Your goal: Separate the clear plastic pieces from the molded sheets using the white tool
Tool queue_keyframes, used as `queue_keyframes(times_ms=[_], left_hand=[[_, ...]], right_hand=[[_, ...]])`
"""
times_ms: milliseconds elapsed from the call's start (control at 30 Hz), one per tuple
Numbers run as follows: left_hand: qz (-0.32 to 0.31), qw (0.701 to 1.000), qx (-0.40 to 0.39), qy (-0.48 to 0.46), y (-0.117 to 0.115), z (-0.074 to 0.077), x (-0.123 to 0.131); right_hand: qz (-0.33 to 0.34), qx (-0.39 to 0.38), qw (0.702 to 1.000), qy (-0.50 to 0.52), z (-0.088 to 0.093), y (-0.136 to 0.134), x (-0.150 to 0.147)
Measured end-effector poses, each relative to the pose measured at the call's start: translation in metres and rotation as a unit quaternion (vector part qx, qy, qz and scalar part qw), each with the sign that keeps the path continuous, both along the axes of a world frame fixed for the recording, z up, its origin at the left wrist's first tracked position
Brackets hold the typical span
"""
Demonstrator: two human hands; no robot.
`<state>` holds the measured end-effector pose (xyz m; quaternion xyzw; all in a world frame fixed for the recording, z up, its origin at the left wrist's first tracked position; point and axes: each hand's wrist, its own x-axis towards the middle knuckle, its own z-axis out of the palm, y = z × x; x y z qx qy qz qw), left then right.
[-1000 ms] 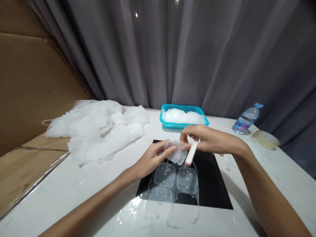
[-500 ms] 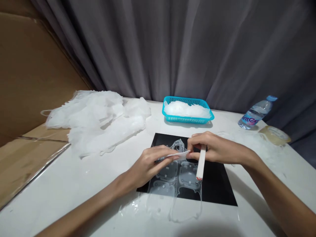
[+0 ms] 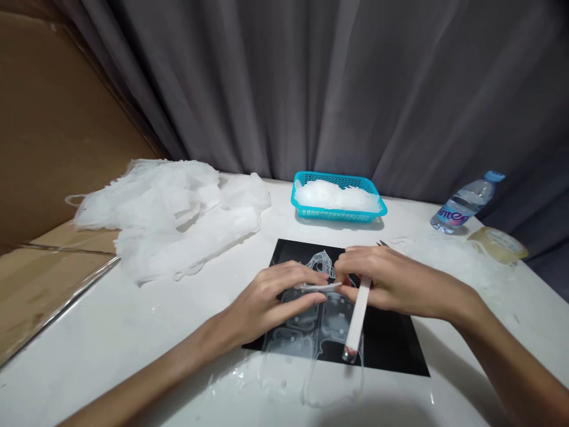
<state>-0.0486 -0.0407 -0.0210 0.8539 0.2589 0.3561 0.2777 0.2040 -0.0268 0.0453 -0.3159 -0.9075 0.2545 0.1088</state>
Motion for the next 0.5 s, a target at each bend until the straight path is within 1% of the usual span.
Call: queue_keyframes(times_ms=[100, 167, 267, 367, 500], left_hand=[[0.052, 0.999, -0.006, 0.011, -0.002, 0.000, -0.001], [0.064, 0.998, -0.011, 0.007, -0.001, 0.000, -0.004], [0.048, 0.998, -0.027, -0.006, 0.003, 0.002, -0.008], [0.024, 0.999, -0.033, -0.022, 0.006, 0.002, -0.010], [0.021, 0.998, -0.037, -0.036, 0.007, 0.000, -0.009]], right_hand=[[-0.002, 0.054, 0.998, 0.014, -0.003, -0.004, -0.007], [0.001, 0.091, 0.995, 0.032, -0.004, -0.005, -0.010], [0.008, 0.142, 0.988, 0.058, -0.004, -0.006, -0.012], [0.009, 0.179, 0.982, 0.058, -0.002, -0.009, -0.012], [0.004, 0.186, 0.982, 0.021, -0.001, -0.009, -0.009]])
